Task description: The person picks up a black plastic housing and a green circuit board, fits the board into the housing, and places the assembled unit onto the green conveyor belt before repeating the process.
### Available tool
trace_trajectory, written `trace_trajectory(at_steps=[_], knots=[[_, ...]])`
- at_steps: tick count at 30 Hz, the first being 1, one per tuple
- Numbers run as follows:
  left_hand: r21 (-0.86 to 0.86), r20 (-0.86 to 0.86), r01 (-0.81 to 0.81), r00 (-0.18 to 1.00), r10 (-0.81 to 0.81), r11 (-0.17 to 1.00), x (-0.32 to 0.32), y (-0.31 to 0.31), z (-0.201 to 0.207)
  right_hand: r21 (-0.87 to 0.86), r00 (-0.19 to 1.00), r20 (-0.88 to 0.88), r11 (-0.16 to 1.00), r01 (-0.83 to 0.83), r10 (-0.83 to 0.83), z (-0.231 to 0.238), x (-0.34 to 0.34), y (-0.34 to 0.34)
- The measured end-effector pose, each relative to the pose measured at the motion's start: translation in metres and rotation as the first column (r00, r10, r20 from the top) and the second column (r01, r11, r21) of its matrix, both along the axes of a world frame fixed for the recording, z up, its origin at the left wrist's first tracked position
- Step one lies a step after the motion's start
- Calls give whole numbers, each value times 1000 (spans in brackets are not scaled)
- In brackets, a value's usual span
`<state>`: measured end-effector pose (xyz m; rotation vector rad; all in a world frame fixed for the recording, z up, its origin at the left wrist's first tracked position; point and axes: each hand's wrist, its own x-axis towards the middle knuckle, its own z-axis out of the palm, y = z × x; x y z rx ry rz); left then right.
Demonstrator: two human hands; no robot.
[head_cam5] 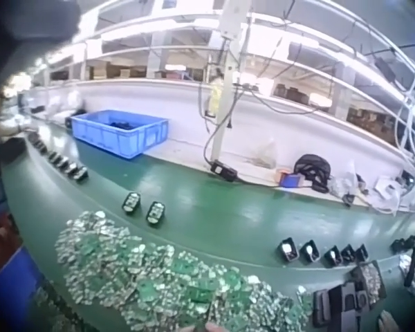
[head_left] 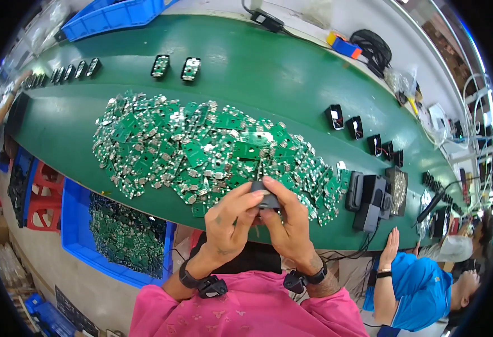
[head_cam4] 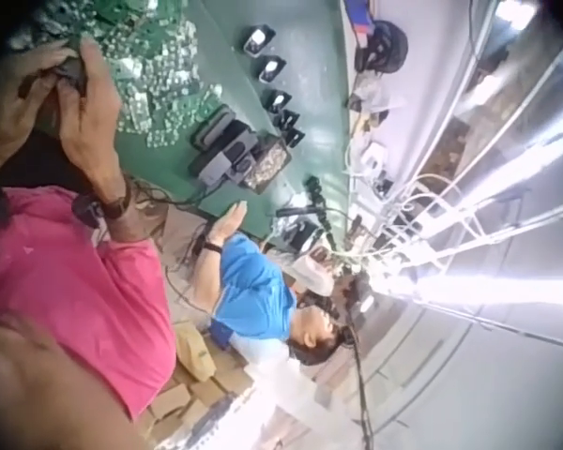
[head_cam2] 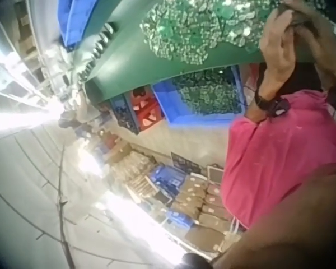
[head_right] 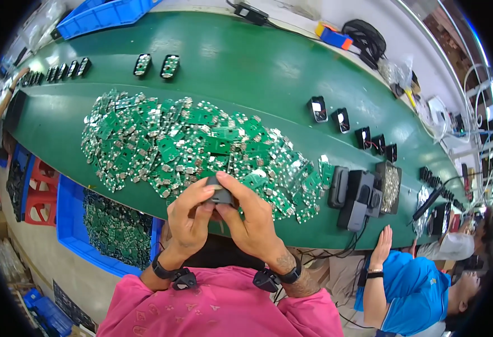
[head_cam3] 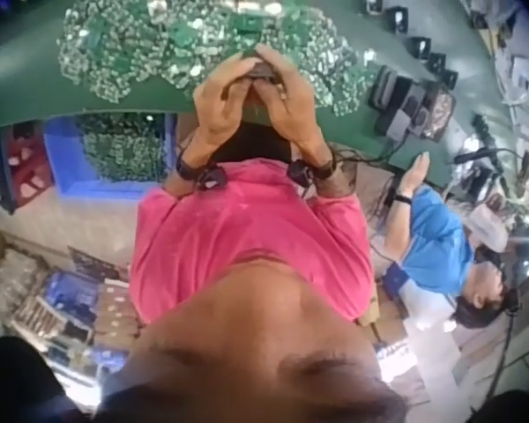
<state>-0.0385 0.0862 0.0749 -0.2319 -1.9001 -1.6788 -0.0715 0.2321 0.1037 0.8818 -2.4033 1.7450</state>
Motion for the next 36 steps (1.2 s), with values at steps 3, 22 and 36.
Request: trace_trajectory(at_steps=[3, 22, 36], knots=[[-128, -87, 1, 996, -13, 992, 2, -8, 8, 23, 988, -152, 999, -31, 34, 5, -2, -1], [147, 164, 0, 986, -25, 989, 8, -13, -5, 134, 999, -15, 990, 47, -45, -4, -2, -22], [247, 372, -21, 925, -75, 969, 9, -33, 4, 139, 884, 451, 969, -205, 122, 35, -26, -29]])
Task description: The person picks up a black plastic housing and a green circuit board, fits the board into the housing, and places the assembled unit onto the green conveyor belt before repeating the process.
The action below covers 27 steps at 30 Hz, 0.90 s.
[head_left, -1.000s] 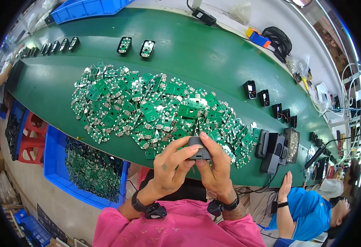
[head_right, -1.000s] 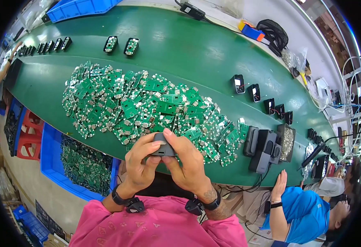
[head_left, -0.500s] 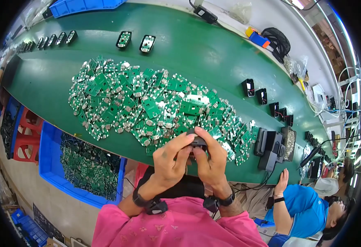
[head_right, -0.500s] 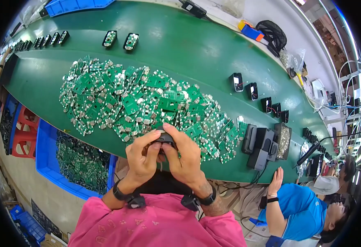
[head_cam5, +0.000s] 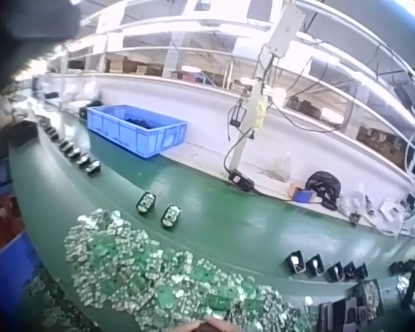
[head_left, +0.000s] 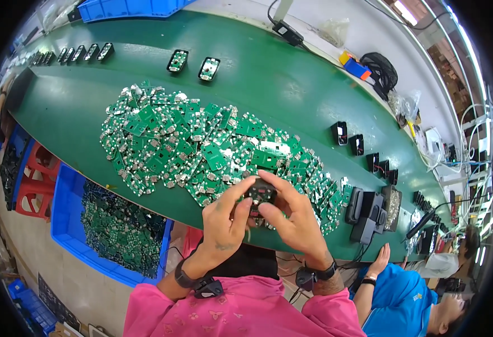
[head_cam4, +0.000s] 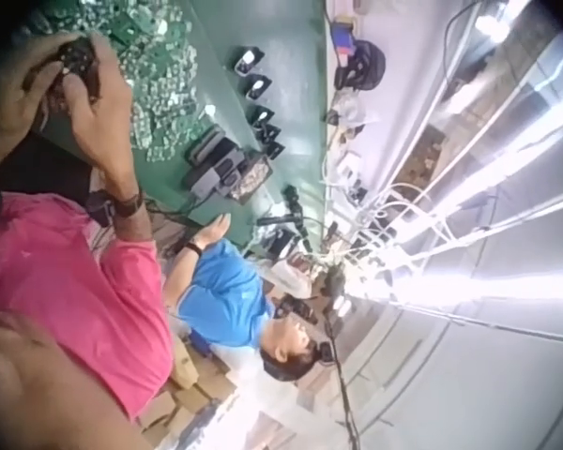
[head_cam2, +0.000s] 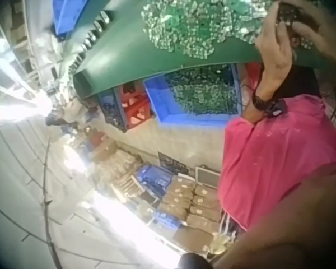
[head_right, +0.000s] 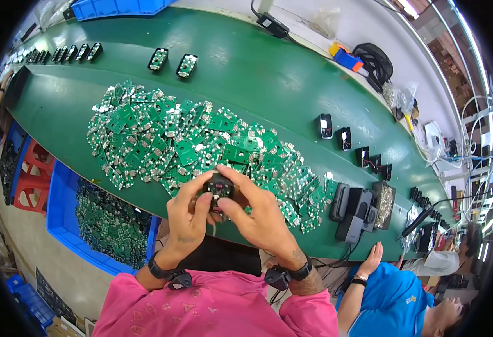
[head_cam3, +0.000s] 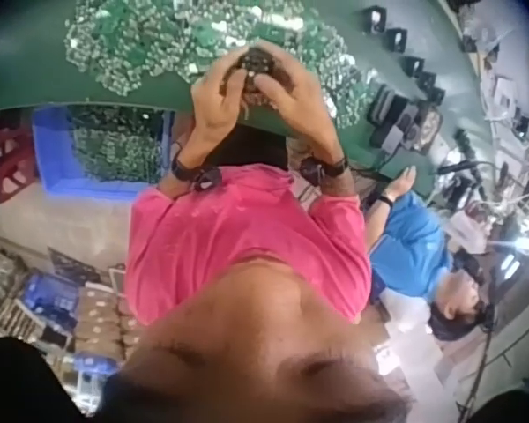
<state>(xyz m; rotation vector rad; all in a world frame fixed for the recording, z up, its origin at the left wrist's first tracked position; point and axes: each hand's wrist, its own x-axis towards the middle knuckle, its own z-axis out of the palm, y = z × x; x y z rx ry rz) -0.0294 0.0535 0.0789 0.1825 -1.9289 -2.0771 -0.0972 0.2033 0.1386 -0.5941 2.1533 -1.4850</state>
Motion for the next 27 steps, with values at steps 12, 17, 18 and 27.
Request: trace_trajectory(at_steps=[12, 17, 18, 27], knots=[[-395, -461, -579, 796, 392, 713, 5, -40, -26, -570, 819, 543, 635, 522, -186, -12, -60, -32], [-657, -435, -571, 820, 371, 492, 10, -50, -43, -454, 889, 333, 774, 443, -313, -28, -115, -48], [-634, -451, -576, 817, 359, 515, 11, -51, -44, -387, 910, 199, 824, 414, -364, -26, -116, -52], [-181, -256, -188, 957, 139, 965, 1, -45, 0, -109, 852, -523, 992, -60, -6, -20, -15, -62]])
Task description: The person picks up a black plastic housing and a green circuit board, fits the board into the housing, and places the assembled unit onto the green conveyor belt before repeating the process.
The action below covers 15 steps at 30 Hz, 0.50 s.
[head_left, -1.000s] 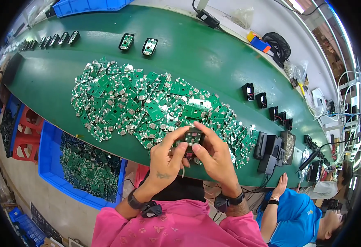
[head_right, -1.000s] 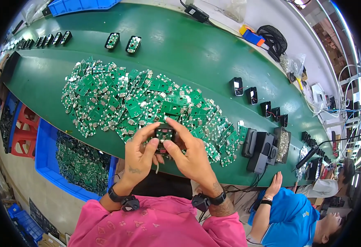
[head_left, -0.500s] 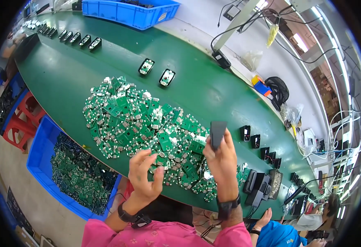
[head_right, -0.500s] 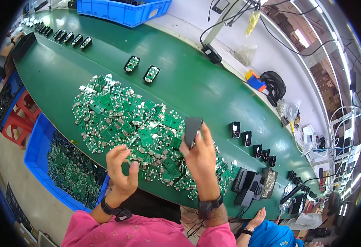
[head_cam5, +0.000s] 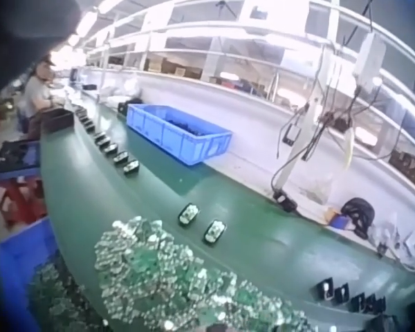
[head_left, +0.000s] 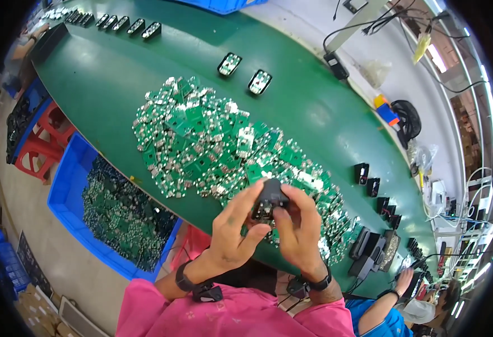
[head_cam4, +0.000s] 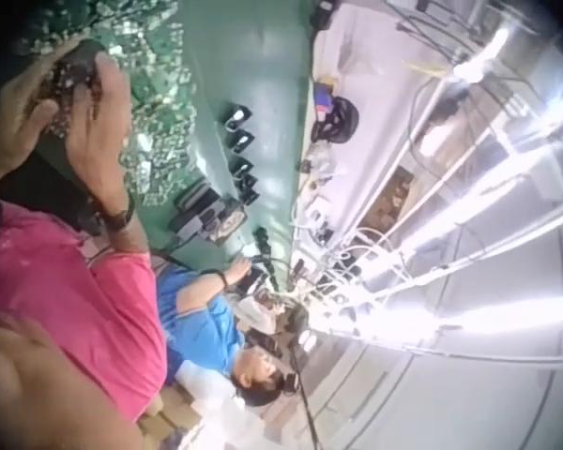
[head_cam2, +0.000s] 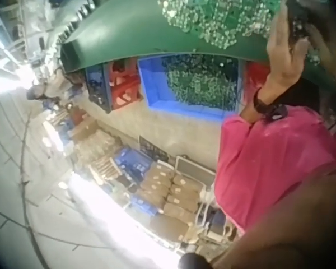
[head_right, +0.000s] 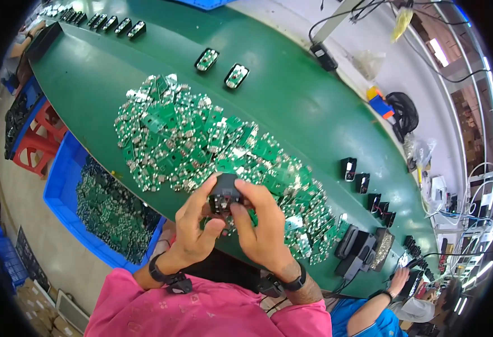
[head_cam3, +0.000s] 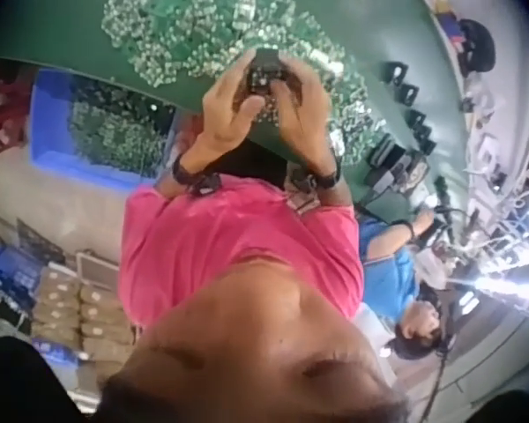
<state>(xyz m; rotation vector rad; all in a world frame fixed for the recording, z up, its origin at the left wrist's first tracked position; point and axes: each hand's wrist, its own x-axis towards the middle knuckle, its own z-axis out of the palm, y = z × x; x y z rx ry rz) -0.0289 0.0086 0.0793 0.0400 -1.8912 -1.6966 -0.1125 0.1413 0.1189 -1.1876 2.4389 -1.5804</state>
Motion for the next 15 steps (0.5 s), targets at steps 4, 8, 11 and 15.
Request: trace_trajectory(at_steps=[4, 8, 11, 15], knots=[[46, -103, 4, 995, 1, 999, 9, 7, -11, -36, 962, -258, 994, -100, 87, 4, 12, 7], [-156, -173, -62, 984, 35, 986, 10, 7, 1, -38, 937, -326, 988, -151, 130, 6, 16, 19], [-230, -332, -161, 940, 79, 960, 9, 14, -2, -35, 925, -355, 987, -158, 136, 6, 19, 23], [-224, -340, -121, 940, 38, 967, 11, 17, -2, -64, 908, -390, 980, -190, 151, 9, 22, 22]])
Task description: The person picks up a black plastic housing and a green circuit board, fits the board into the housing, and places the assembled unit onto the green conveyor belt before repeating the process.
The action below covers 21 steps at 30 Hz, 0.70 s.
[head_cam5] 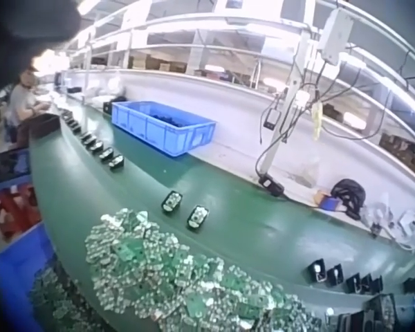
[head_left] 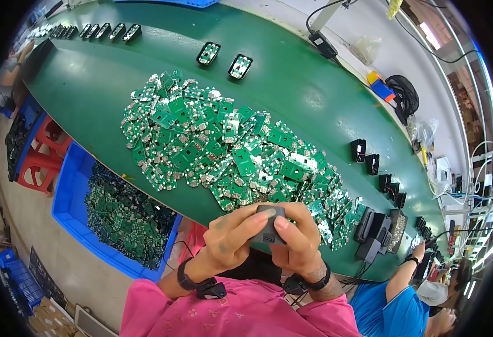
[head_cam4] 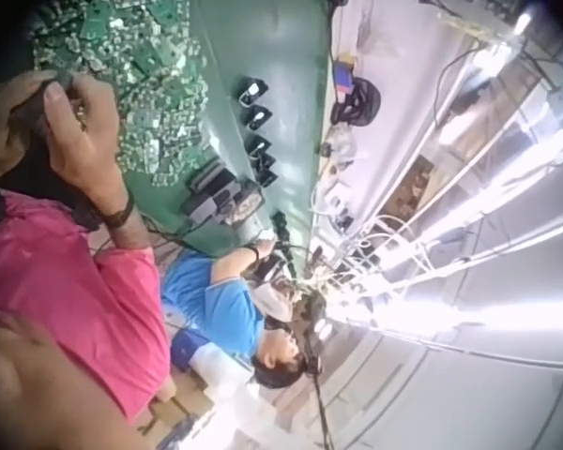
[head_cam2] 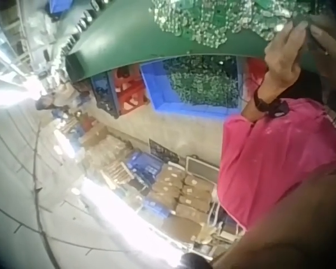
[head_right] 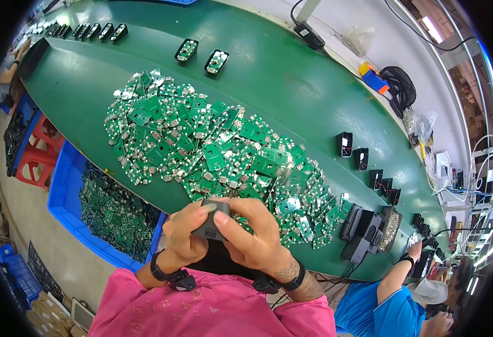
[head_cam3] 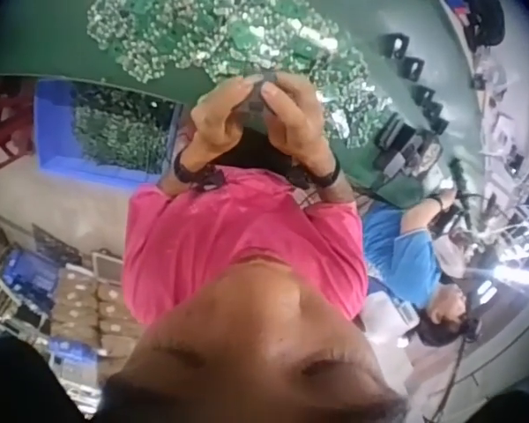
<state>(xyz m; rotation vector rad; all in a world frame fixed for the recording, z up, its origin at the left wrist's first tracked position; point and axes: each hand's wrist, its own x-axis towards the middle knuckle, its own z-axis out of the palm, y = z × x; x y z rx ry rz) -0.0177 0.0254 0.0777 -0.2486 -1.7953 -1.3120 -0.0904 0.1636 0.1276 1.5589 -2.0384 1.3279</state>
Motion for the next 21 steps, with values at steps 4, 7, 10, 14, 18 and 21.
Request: trace_trajectory(at_steps=[4, 7, 10, 14, 18, 21], knots=[[3, 66, 0, 998, 0, 1000, 3, 3, 7, -35, 1000, 0, 999, -2, 2, -1, 5, 2], [125, 320, 6, 946, -46, 992, -3, 3, 17, 77, 973, 159, 985, 155, -166, -9, 9, 3], [301, 540, -33, 830, -141, 953, -3, 1, 18, 102, 508, 851, 991, 88, -133, -8, 9, 0], [369, 611, -87, 773, -171, 925, 7, -5, 10, 156, 441, 889, 987, -30, -126, -9, 8, -4], [279, 624, -212, 782, -9, 937, 9, -45, 11, 339, 677, 695, 941, -11, -243, 1, 8, 14], [154, 620, -468, 731, 284, 870, -8, -123, 13, 328, 614, 708, 932, 152, -349, -10, 5, 48]])
